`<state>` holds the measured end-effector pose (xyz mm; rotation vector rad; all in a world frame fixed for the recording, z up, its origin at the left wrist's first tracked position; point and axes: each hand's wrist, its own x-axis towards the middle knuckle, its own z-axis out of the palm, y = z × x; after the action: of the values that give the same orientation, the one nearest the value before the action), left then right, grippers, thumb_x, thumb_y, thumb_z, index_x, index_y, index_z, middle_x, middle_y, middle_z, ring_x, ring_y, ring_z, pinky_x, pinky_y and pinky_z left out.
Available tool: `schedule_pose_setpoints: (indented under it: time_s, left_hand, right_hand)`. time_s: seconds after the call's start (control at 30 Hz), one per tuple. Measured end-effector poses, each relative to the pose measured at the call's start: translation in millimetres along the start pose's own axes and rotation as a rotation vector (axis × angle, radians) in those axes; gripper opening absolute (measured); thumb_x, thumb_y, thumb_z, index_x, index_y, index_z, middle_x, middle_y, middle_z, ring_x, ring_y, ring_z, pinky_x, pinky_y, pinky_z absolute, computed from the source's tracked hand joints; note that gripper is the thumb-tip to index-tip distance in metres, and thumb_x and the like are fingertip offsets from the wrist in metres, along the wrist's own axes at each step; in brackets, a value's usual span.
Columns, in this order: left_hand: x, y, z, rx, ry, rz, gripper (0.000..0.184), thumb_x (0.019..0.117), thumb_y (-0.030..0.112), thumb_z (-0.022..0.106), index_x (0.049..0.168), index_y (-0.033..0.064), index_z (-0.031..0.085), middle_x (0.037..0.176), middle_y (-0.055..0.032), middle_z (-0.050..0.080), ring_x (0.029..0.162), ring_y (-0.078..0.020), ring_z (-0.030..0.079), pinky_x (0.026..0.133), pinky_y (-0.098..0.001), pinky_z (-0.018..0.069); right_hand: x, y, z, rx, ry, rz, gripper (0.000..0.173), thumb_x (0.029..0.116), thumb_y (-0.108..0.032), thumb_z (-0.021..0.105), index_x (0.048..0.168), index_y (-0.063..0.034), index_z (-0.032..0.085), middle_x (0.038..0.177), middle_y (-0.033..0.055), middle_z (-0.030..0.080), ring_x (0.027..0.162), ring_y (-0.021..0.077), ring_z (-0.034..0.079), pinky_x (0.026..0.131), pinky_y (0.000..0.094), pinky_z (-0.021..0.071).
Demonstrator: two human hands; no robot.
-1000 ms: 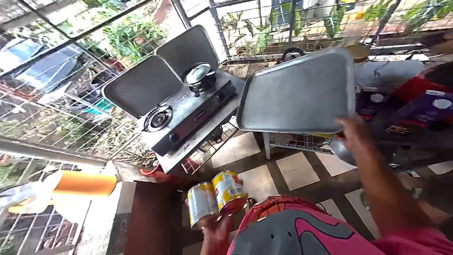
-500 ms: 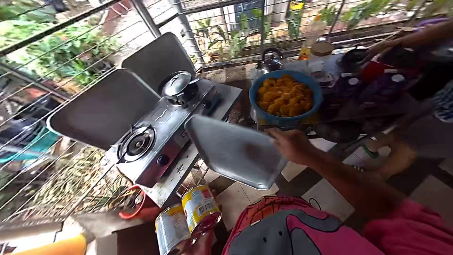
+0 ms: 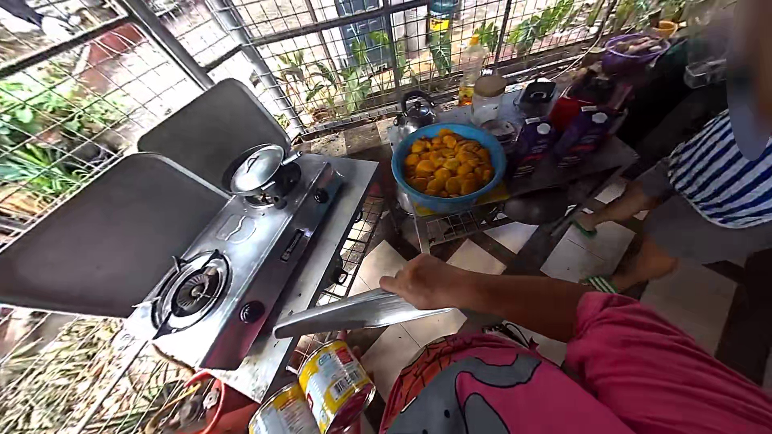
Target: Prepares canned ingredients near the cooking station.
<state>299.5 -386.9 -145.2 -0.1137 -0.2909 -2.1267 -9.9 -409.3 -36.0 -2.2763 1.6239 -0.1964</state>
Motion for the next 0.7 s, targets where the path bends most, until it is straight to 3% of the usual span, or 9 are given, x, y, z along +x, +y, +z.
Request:
schedule_pose_setpoints:
  time_s: [0.07,0.1,0.17,0.27,0.4,0.53,0.7]
  left_hand:
    - [18.3,-0.8,11.5,-0.037,0.178,-0.053,0.053,0.0761,0.025,0.082,0.121,0.0007,0.068,0.129,-0.0212,0.065,0.121,-0.0320,0.065,0.099,-0.0447,0.0553]
    - [23.6,0.4,9.3,-0.042,0.196,-0.085,0.058,0.0753,0.026,0.083,0.125,0.0013,0.065,0.134,-0.0224,0.062,0.124,-0.0345,0.062,0.100,-0.0475,0.0552]
    - [27.9,1.8,5.2,0.002,0.203,-0.112,0.062,0.0741,0.032,0.084,0.126,0.0034,0.066,0.134,-0.0218,0.063,0.124,-0.0347,0.063,0.100,-0.0491,0.0551]
    - [31.8,0.6,-0.4,0.010,0.205,-0.139,0.055,0.0706,0.028,0.086,0.118,0.0048,0.072,0.126,-0.0200,0.068,0.118,-0.0322,0.067,0.098,-0.0469,0.0563]
    - [38.9,-4.4,-9.0,-0.019,0.252,-0.197,0.052,0.0664,0.026,0.088,0.112,0.0044,0.073,0.120,-0.0196,0.071,0.114,-0.0314,0.069,0.096,-0.0461,0.0576]
    - [40.7,-20.1,-8.9,-0.030,0.207,-0.249,0.047,0.0713,0.030,0.084,0.111,0.0073,0.075,0.116,-0.0160,0.073,0.112,-0.0279,0.070,0.097,-0.0453,0.0571]
    - [33.3,-47.0,3.0,0.015,0.233,-0.269,0.045,0.0647,0.025,0.088,0.106,0.0086,0.077,0.110,-0.0139,0.075,0.106,-0.0260,0.072,0.094,-0.0449,0.0585]
  right_hand:
    - [-4.6,1.2,11.2,-0.014,0.023,-0.011,0.018,0.1029,-0.006,0.048,0.117,-0.0025,0.060,0.077,0.0190,0.064,0.075,0.0402,0.068,0.066,0.0573,0.0524]
    - [-7.7,2.9,18.1,-0.018,0.043,-0.014,0.019,0.1026,-0.006,0.048,0.116,-0.0026,0.061,0.076,0.0185,0.064,0.073,0.0396,0.068,0.065,0.0566,0.0525]
    - [-15.6,6.9,31.8,-0.017,0.096,-0.015,0.018,0.1025,-0.006,0.048,0.113,-0.0029,0.063,0.073,0.0173,0.063,0.070,0.0383,0.067,0.062,0.0551,0.0527]
    - [-30.6,10.6,45.5,-0.022,0.139,0.026,0.017,0.1013,-0.006,0.051,0.111,-0.0033,0.064,0.071,0.0164,0.063,0.068,0.0375,0.067,0.060,0.0545,0.0531]
    - [-54.5,9.3,47.2,-0.005,0.065,0.150,0.022,0.1015,-0.004,0.049,0.118,-0.0023,0.063,0.079,0.0208,0.066,0.075,0.0421,0.069,0.065,0.0585,0.0536]
    - [-83.3,10.3,56.2,-0.012,0.161,0.191,0.018,0.0999,-0.004,0.051,0.112,-0.0018,0.065,0.074,0.0188,0.065,0.070,0.0393,0.069,0.059,0.0552,0.0533]
    - [-121.7,5.7,65.7,-0.054,0.234,0.235,0.016,0.0962,-0.003,0.056,0.109,-0.0023,0.065,0.070,0.0168,0.064,0.064,0.0368,0.068,0.055,0.0525,0.0530]
